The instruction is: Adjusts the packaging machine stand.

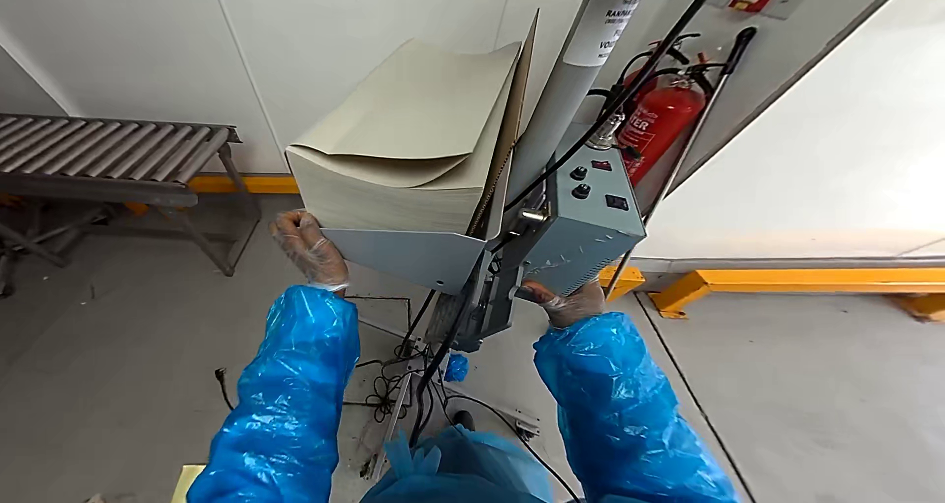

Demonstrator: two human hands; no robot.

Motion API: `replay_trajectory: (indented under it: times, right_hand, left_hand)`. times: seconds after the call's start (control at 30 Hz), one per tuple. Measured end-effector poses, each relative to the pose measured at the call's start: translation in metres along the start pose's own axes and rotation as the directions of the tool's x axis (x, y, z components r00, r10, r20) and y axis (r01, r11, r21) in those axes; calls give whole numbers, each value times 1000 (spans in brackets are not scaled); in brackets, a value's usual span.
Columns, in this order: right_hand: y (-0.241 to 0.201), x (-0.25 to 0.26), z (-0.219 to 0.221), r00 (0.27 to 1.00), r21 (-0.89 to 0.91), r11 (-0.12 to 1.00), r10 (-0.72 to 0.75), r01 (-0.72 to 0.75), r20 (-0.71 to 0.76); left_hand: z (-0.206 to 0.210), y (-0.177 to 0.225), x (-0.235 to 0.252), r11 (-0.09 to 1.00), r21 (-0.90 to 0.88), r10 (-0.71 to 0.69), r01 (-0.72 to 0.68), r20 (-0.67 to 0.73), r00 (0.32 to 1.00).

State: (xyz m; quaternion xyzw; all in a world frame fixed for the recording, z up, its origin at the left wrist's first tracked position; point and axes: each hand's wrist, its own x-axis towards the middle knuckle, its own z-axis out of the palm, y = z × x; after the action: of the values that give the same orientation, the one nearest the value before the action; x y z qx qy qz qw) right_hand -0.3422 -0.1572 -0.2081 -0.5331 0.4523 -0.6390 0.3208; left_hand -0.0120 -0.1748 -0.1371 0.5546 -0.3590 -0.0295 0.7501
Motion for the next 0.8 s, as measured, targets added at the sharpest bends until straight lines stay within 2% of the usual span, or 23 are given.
replay_trajectory:
  times: [0.13, 0.23, 0.33, 0.57, 0.8]
  right_hand:
    - [22, 44, -9, 1000, 65, 998, 9, -9, 3]
    - [34, 77, -10, 1000, 29, 999, 23, -23, -9]
    - [49, 112, -14, 996, -27, 997, 76, -77, -51]
    - [86, 194, -27, 996, -64, 996, 62, -66, -59]
    - [121, 268, -46, 996, -25, 998, 63, -64, -67]
  left_hand:
    - [48, -8, 7, 1000, 13, -8, 8, 2, 1000]
    - [84, -12, 17, 996, 89, -27, 22, 49, 998]
    - [125, -25, 29, 996, 93, -21, 16, 59, 998]
    - [217, -44, 50, 982, 179, -89, 62, 149, 985]
    - [309, -62, 61, 970, 223, -143, 98, 196, 970]
